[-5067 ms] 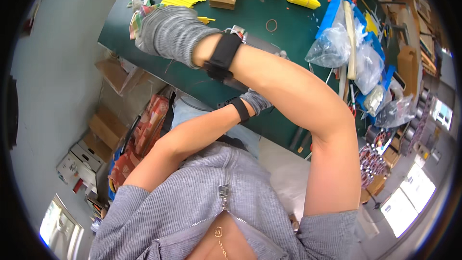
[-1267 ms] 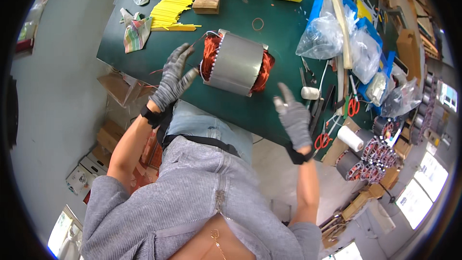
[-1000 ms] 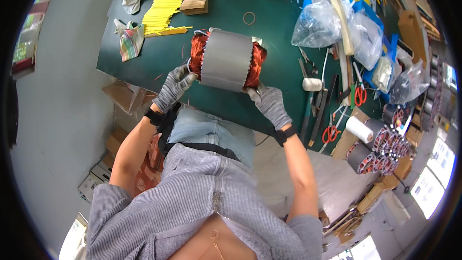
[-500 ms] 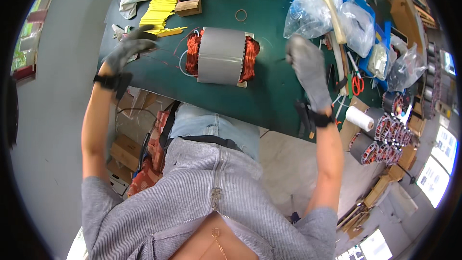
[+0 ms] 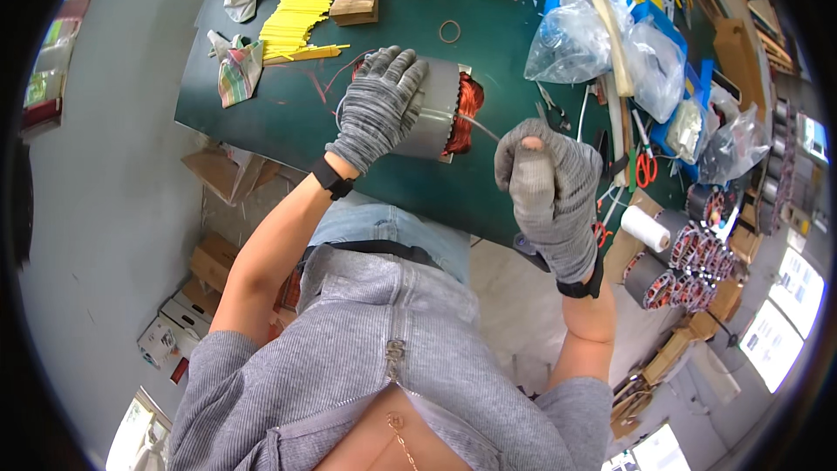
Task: Assembling copper coils into a motor stator and using tools to secure them.
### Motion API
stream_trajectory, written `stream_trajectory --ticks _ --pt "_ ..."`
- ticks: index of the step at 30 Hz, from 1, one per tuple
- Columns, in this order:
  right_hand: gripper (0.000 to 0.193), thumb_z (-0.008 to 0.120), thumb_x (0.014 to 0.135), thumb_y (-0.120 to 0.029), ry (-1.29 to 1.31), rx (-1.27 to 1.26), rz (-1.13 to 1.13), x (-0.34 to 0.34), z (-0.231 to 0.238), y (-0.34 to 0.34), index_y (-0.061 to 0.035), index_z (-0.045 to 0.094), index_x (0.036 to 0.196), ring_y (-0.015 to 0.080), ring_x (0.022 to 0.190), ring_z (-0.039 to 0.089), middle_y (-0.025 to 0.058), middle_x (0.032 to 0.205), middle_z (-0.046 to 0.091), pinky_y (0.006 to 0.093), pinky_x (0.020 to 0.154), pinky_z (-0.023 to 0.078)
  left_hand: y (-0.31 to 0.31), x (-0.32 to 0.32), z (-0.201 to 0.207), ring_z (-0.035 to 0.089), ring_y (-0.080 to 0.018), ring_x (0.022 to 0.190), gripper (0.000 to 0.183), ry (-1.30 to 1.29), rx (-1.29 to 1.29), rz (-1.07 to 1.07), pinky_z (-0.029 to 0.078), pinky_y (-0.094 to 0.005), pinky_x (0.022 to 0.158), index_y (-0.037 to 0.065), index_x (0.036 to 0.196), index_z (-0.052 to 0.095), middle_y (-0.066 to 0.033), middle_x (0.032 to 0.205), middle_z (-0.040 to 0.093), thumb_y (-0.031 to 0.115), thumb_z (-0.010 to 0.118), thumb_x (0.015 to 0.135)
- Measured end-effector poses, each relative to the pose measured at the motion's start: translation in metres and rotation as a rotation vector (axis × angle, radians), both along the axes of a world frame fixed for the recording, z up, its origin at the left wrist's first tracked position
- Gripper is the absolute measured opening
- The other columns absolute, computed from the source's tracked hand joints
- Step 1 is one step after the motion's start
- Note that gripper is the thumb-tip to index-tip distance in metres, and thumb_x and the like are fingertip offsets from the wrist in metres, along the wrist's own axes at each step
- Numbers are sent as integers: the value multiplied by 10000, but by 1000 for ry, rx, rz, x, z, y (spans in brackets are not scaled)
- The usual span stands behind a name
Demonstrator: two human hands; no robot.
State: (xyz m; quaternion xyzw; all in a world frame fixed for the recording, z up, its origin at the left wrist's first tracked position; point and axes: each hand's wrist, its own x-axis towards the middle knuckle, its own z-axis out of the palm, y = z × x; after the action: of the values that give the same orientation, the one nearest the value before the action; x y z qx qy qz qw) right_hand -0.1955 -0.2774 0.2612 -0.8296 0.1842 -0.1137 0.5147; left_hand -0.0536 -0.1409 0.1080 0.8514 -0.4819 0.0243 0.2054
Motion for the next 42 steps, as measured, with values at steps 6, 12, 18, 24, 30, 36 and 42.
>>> stream_trajectory --ticks 6,12,18,24,30,36,42 --pt "638 324 926 -524 5 -154 -33 6 10 5 -37 518 563 76 382 397 19 483 487 231 374 274 0 1 0 443 -331 1166 390 29 0 15 319 -436 1017 67 1146 549 -148 1199 528 206 541 782" --pt "660 316 916 -558 -8 -125 -8 8 14 8 -53 502 533 80 383 398 6 468 465 236 376 274 1 1 3 442 -338 1165 409 69 -8 21 331 -441 1007 59 1150 544 -155 1193 528 204 548 767" --pt "484 387 931 -389 38 -285 166 19 4 -3 -83 520 581 145 451 468 18 534 500 266 451 337 1 1 2 455 -339 1150 420 76 -16 10 332 -439 1004 56 1151 544 -157 1190 529 204 550 758" --pt "493 390 923 -450 -37 373 67 -51 -64 -57 -87 466 599 225 630 514 105 643 553 337 612 421 6 4 1 461 -329 1140 418 110 -52 -5 341 -435 992 56 1143 546 -150 1177 535 201 539 751" --pt "568 332 923 -511 -216 275 -67 -72 -101 -78 -89 307 543 192 565 419 109 567 476 321 555 359 6 2 1 463 -325 1135 417 146 -99 -25 345 -432 989 63 1125 556 -143 1168 540 195 537 730" --pt "577 297 947 -420 -464 61 15 -29 -5 -59 -79 369 487 192 471 404 105 495 472 306 494 342 -19 -25 0 431 -314 1189 449 -9 51 107 274 -453 1046 84 1161 538 -153 1213 514 279 530 757" --pt "558 324 951 -432 -248 -136 426 49 9 13 -76 443 539 194 460 465 65 494 493 302 442 345 -38 -38 -2 385 -318 1242 621 5 122 -151 215 -445 1077 94 1256 453 -175 1315 424 407 552 730"
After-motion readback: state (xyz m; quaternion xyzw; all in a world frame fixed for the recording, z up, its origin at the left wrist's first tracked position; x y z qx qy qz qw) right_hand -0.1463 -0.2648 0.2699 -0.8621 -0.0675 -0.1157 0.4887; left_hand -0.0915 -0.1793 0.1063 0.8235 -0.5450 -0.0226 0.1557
